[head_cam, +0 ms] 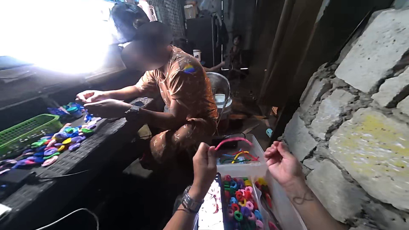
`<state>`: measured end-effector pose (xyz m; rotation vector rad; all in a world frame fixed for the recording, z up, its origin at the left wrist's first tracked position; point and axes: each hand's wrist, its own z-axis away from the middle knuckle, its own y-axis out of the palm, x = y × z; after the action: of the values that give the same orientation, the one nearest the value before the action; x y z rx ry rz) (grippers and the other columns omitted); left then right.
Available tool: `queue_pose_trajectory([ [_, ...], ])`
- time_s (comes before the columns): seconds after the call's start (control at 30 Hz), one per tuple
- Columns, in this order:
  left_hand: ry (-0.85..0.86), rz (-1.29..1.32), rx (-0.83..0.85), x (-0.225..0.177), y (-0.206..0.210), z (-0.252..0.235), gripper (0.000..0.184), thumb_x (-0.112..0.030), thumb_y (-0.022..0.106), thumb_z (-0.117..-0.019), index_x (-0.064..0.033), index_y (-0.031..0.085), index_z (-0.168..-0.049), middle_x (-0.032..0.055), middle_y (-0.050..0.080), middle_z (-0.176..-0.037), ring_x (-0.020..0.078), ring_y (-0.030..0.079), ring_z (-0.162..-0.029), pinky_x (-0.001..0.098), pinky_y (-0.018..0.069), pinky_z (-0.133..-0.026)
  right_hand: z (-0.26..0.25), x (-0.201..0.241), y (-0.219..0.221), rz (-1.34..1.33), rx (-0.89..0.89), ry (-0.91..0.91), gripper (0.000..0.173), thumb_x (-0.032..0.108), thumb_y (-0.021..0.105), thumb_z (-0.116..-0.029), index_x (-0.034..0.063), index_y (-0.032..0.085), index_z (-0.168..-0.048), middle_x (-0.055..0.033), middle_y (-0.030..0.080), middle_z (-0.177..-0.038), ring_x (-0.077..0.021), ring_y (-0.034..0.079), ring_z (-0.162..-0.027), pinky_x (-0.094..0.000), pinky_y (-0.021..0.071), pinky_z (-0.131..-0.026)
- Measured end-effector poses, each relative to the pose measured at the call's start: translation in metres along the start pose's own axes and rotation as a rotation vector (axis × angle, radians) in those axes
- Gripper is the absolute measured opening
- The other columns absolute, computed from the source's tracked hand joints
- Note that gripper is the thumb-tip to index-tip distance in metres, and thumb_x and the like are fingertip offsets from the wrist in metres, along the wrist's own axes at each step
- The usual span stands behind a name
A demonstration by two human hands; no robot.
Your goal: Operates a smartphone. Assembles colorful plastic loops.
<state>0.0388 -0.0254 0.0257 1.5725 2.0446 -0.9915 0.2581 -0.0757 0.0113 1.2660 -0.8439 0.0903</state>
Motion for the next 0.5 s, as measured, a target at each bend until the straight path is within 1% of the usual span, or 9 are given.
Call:
queue_pose_trajectory([
  [0.1, 0.028, -0.044, 0.236, -0.009, 0.01, 0.005, 0.024, -0.018, 0.052, -0.1043, 0.0005, 0.064, -0.094, 0.0052, 0.058, -0.073, 0.0114, 0.055, -0.061, 0.0297, 0.0511, -0.061, 0.006, -0.003, -0.005, 0.469, 0.263, -0.295, 0.025, 0.01, 0.038, -0.1074, 0.0103, 0.062, -0.102, 0.0089, 0.067, -0.081, -0.0014, 0.065, -0.074, -0.0202, 0.0566, -0.073],
  [0.13, 0.04, -0.059, 0.295, -0.011, 0.014, 0.007, 0.024, -0.019, 0.053, -0.1042, 0.0002, 0.065, -0.096, 0.0062, 0.06, -0.074, 0.0133, 0.057, -0.063, 0.0315, 0.0524, -0.062, 0.004, 0.001, -0.007, 0.666, 0.438, -0.5, 0.02, 0.016, 0.045, -0.1062, 0.0098, 0.063, -0.112, 0.009, 0.068, -0.1, -0.0005, 0.064, -0.092, -0.0215, 0.0547, -0.086],
  [0.2, 0.065, -0.061, 0.347, -0.009, 0.017, 0.008, 0.023, -0.02, 0.055, -0.1035, -0.0007, 0.066, -0.097, 0.006, 0.06, -0.075, 0.0131, 0.057, -0.063, 0.0307, 0.052, -0.061, 0.004, 0.013, 0.001, 1.074, 0.696, -0.79, 0.047, 0.044, 0.049, -0.106, 0.0067, 0.061, -0.132, -0.003, 0.065, -0.129, -0.0116, 0.057, -0.124, -0.0382, 0.0457, -0.108],
  [0.27, 0.076, -0.029, 0.364, -0.005, 0.018, 0.011, 0.021, -0.018, 0.057, -0.1025, -0.0003, 0.066, -0.096, 0.0059, 0.06, -0.075, 0.0117, 0.056, -0.063, 0.0283, 0.0513, -0.061, 0.014, 0.011, 0.01, 1.364, 0.825, -0.804, 0.05, 0.044, 0.05, -0.1043, 0.0069, 0.062, -0.135, -0.0063, 0.069, -0.126, -0.0218, 0.061, -0.124, -0.0606, 0.0384, -0.112],
  [0.3, 0.08, -0.026, 0.361, -0.004, 0.017, 0.013, 0.02, -0.017, 0.057, -0.102, -0.0003, 0.066, -0.096, 0.0058, 0.06, -0.075, 0.0114, 0.056, -0.063, 0.0279, 0.0512, -0.062, 0.018, 0.004, 0.012, 1.434, 0.834, -0.818, 0.038, 0.036, 0.051, -0.1048, 0.0088, 0.069, -0.126, -0.0045, 0.073, -0.112, -0.0213, 0.067, -0.112, -0.0625, 0.0411, -0.109],
  [0.37, 0.097, -0.053, 0.325, -0.003, 0.014, 0.014, 0.018, -0.015, 0.057, -0.1009, -0.0002, 0.065, -0.094, 0.0054, 0.06, -0.074, 0.0113, 0.056, -0.062, 0.0274, 0.051, -0.061, 0.024, -0.011, 0.009, 1.46, 0.814, -0.867, 0.026, 0.021, 0.051, -0.103, 0.0104, 0.075, -0.105, -0.0032, 0.073, -0.091, -0.0181, 0.071, -0.092, -0.053, 0.049, -0.101],
  [0.4, 0.105, -0.076, 0.304, -0.004, 0.013, 0.014, 0.019, -0.016, 0.056, -0.1012, -0.0004, 0.064, -0.093, 0.0051, 0.059, -0.073, 0.0113, 0.056, -0.062, 0.0273, 0.0508, -0.06, 0.026, -0.014, 0.007, 1.433, 0.822, -0.815, 0.025, 0.018, 0.051, -0.1026, 0.0085, 0.074, -0.102, -0.005, 0.071, -0.089, -0.0174, 0.069, -0.088, -0.0447, 0.0517, -0.096],
  [0.43, 0.114, -0.088, 0.29, -0.003, 0.012, 0.013, 0.02, -0.017, 0.056, -0.1014, -0.0007, 0.064, -0.091, 0.0048, 0.058, -0.072, 0.0113, 0.056, -0.061, 0.0272, 0.0506, -0.06, 0.028, -0.014, 0.008, 1.386, 0.834, -0.711, 0.026, 0.02, 0.051, -0.104, 0.0056, 0.073, -0.104, -0.0073, 0.069, -0.092, -0.0162, 0.066, -0.088, -0.0351, 0.0533, -0.089],
  [0.5, 0.133, -0.062, 0.318, -0.002, 0.012, 0.013, 0.02, -0.015, 0.057, -0.1007, -0.0002, 0.064, -0.09, 0.0055, 0.059, -0.072, 0.012, 0.057, -0.062, 0.0275, 0.0512, -0.06, 0.032, -0.008, 0.013, 1.292, 0.844, -0.42, 0.031, 0.026, 0.052, -0.1052, 0.0007, 0.066, -0.117, -0.01, 0.067, -0.108, -0.0125, 0.064, -0.097, -0.0284, 0.0535, -0.088],
])
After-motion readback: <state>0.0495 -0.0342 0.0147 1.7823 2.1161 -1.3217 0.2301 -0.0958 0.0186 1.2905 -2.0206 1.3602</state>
